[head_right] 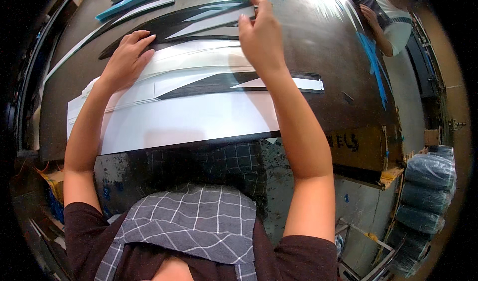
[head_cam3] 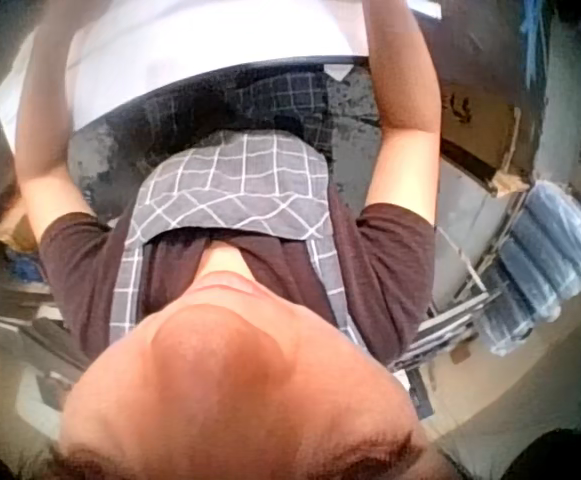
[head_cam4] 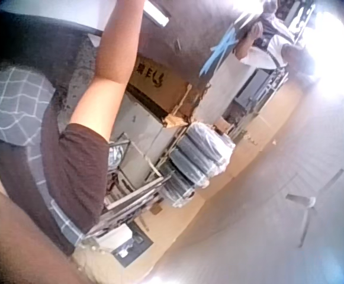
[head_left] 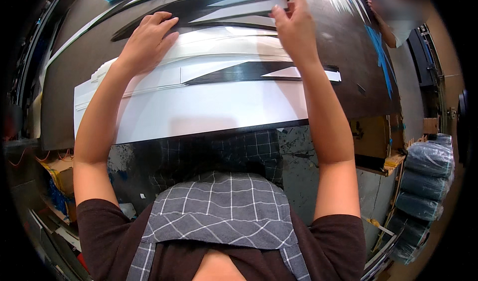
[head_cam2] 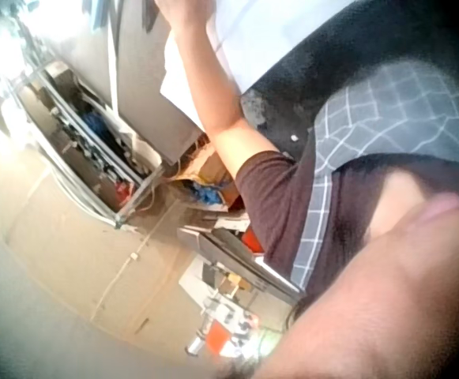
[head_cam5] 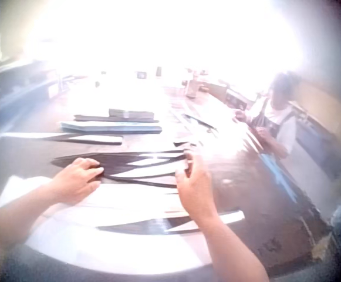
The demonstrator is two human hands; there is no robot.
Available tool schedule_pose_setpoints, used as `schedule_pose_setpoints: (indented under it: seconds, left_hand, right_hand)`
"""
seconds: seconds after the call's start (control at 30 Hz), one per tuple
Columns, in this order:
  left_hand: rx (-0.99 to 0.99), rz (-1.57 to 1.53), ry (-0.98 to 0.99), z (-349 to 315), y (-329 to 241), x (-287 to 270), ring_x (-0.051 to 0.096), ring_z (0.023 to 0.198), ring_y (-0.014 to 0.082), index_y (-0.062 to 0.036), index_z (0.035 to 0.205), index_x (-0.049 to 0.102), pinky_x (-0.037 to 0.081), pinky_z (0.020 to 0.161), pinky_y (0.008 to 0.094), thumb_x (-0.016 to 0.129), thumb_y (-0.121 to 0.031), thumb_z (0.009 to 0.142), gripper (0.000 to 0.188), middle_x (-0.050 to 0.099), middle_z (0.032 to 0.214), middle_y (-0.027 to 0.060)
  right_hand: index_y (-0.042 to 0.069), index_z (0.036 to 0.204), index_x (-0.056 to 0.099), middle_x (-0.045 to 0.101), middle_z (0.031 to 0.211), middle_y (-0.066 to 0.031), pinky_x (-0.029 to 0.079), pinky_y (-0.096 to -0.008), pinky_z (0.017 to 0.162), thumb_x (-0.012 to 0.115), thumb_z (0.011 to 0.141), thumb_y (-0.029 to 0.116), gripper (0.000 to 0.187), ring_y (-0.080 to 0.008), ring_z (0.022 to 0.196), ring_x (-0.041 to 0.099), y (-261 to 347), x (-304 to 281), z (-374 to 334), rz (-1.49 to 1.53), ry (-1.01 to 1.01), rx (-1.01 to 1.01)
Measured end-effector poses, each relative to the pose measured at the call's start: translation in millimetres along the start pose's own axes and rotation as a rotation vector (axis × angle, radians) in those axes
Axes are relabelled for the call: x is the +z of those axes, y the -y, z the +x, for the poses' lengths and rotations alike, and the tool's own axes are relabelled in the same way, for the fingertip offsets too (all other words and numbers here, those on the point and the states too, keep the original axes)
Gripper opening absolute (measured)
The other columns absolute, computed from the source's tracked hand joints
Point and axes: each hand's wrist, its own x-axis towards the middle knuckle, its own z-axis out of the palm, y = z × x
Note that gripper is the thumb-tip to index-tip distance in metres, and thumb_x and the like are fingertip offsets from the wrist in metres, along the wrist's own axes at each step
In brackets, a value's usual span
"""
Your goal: The person aligns and stacks multiple white paper strips on a workbench. They carefully position the strips to form a layered pattern, occasionally adjusting the alignment by hand. The person also handles blue tape and other paper pieces during the process.
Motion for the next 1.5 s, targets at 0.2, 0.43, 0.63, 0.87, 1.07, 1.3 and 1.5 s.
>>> schedule_pose_setpoints:
  seconds: [0.2, 0.43, 0.63, 0.87, 1.07, 1.3, 1.5]
  left_hand:
    - [0.031, -0.073, -0.540, 19, 34, 2, 0.060, 0.119, 0.0306, -0.0092, 0.148, 0.046, 0.050, 0.103, 0.0370, 0.077, -0.020, 0.087, 0.069, 0.061, 0.131, 0.0167]
    - [0.249, -0.193, -0.422, -66, -43, -67, 0.069, 0.096, 0.0258, -0.0109, 0.121, 0.067, 0.059, 0.080, 0.0348, 0.073, 0.001, 0.078, 0.046, 0.069, 0.111, 0.0104]
    - [0.290, -0.244, -0.033, -110, -90, -27, 0.065, 0.098, 0.0268, -0.0100, 0.116, 0.069, 0.055, 0.081, 0.0397, 0.076, -0.005, 0.079, 0.037, 0.065, 0.117, 0.0108]
    - [0.247, -0.238, -0.078, -121, -91, -8, 0.062, 0.108, 0.0293, -0.0109, 0.115, 0.070, 0.050, 0.091, 0.0439, 0.075, -0.011, 0.083, 0.032, 0.065, 0.119, 0.0099]
    - [0.237, -0.274, -0.102, -119, -95, -3, 0.062, 0.108, 0.0295, -0.0112, 0.113, 0.070, 0.050, 0.092, 0.0438, 0.071, -0.004, 0.084, 0.030, 0.066, 0.118, 0.0100]
    - [0.186, -0.343, -0.128, -116, -100, -7, 0.062, 0.108, 0.0295, -0.0103, 0.115, 0.069, 0.050, 0.093, 0.0432, 0.072, -0.003, 0.083, 0.033, 0.065, 0.119, 0.0108]
    - [0.177, -0.259, -0.221, -96, -69, -15, 0.060, 0.113, 0.0287, -0.0086, 0.120, 0.068, 0.051, 0.095, 0.0418, 0.073, -0.012, 0.087, 0.033, 0.063, 0.124, 0.0131]
  right_hand:
    - [-0.005, 0.127, 0.053, 0.065, 0.089, -0.0069, 0.058, -0.0255, 0.065, 0.058, 0.098, 0.003, 0.030, -0.0117, 0.074, 0.065, 48, -15, 28, 0.807, -0.051, 0.179]
    - [-0.005, 0.136, 0.052, 0.064, 0.082, -0.0060, 0.050, -0.0203, 0.054, 0.061, 0.089, 0.007, 0.049, -0.0092, 0.063, 0.062, 32, -110, -64, 0.354, -0.008, 0.387]
    - [-0.001, 0.128, 0.061, 0.067, 0.105, -0.0147, 0.053, -0.0376, 0.085, 0.066, 0.087, 0.011, 0.043, -0.0234, 0.094, 0.065, 7, -125, -132, -0.537, 0.273, 0.450]
    - [0.000, 0.110, 0.071, 0.069, 0.107, -0.0169, 0.051, -0.0416, 0.095, 0.070, 0.091, 0.016, 0.025, -0.0306, 0.106, 0.065, 29, -46, -70, -0.501, 0.418, 0.022]
    - [0.001, 0.106, 0.074, 0.070, 0.105, -0.0167, 0.054, -0.0416, 0.090, 0.070, 0.090, 0.017, 0.023, -0.0304, 0.101, 0.067, 13, 22, -32, -0.515, 0.480, -0.147]
    - [0.000, 0.099, 0.075, 0.071, 0.097, -0.0154, 0.055, -0.0398, 0.087, 0.070, 0.088, 0.011, 0.016, -0.0280, 0.094, 0.068, 6, 21, -22, -0.414, 0.527, -0.179]
    - [0.002, 0.095, 0.076, 0.074, 0.086, -0.0129, 0.058, -0.0361, 0.075, 0.074, 0.091, 0.019, 0.017, -0.0217, 0.075, 0.068, -5, 15, 9, -0.269, 0.759, -0.054]
